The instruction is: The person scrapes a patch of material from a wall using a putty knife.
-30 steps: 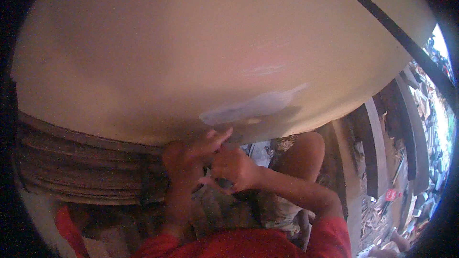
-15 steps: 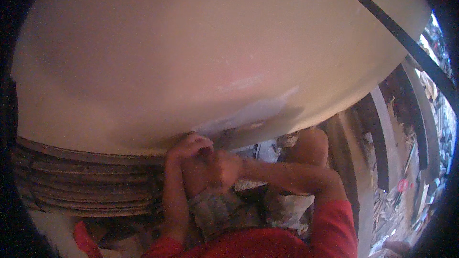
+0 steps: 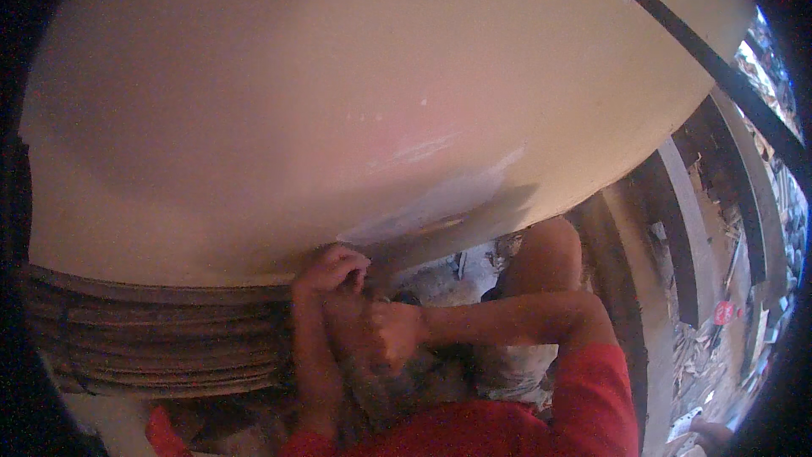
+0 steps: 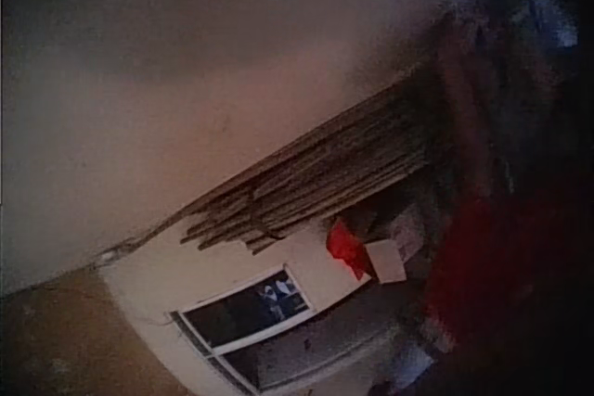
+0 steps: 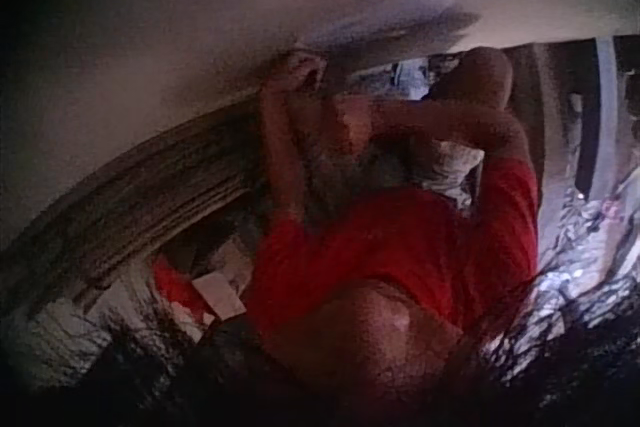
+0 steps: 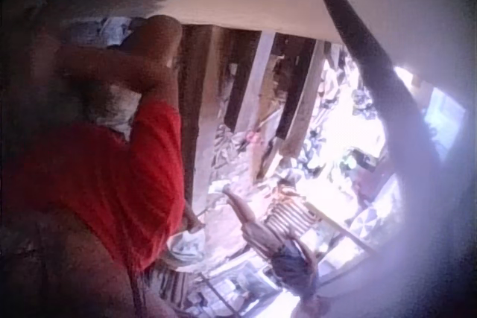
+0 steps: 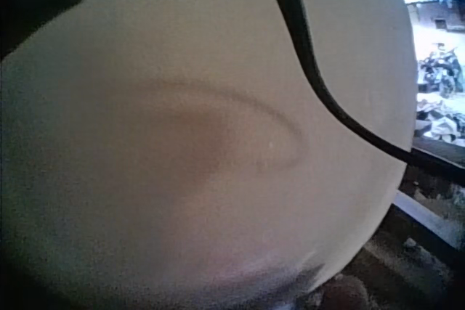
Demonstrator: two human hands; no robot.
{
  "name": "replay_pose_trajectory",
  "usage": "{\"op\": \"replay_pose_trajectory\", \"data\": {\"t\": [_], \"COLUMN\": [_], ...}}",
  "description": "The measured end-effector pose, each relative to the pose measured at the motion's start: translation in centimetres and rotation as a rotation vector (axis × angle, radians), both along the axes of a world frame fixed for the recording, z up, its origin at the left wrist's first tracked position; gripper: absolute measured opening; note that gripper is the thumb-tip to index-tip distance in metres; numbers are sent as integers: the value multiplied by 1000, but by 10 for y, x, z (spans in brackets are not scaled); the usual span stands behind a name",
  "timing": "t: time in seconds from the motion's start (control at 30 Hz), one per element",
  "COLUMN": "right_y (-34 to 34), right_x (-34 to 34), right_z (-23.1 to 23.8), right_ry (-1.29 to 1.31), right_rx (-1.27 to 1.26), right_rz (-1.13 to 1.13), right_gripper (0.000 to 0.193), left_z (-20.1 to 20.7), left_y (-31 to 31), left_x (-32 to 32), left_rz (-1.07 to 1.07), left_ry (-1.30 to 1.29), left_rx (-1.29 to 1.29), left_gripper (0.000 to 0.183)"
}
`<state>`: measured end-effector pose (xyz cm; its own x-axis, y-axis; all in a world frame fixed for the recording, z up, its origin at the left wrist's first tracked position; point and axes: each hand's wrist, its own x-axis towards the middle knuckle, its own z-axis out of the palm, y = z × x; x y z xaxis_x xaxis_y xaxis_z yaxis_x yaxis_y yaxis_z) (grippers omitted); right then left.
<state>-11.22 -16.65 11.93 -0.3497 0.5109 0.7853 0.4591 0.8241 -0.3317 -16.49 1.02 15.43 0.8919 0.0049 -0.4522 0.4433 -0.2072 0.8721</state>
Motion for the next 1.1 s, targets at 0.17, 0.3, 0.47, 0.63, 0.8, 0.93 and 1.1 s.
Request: {"op": "replay_pose_trajectory", "data": {"t": [0.17, 0.3, 0.47, 0.63, 0.8, 0.93, 1.1], "right_y": [9, 4, 20, 26, 45, 38, 39], "right_x": [9, -11, -5, -20, -17, -22, -36], "right_z": [-6, 20, -1, 22, 10, 13, 14], "right_ry": [-78, 16, -173, -27, -135, -133, -243], "right_rx": [46, 74, -29, -29, -106, -179, -48], "right_rz": [-140, -141, -152, -93, -129, -104, -58], "right_gripper": [18, 16, 19, 24, 25, 29, 34], "left_z": [-6, -1, -7, 6, 10, 10, 16], "left_y": [3, 0, 18, 11, 11, 6, 9], "left_x": [4, 1, -20, -26, -31, -34, -36], "left_rz": [36, 91, 185, 205, 398, 564, 567], "left_ry": [67, 107, 88, -45, -149, -264, -326], "left_rx": [5, 35, 75, 63, 114, 149, 284], "left_gripper": [33, 34, 35, 35, 34, 29, 30]}}
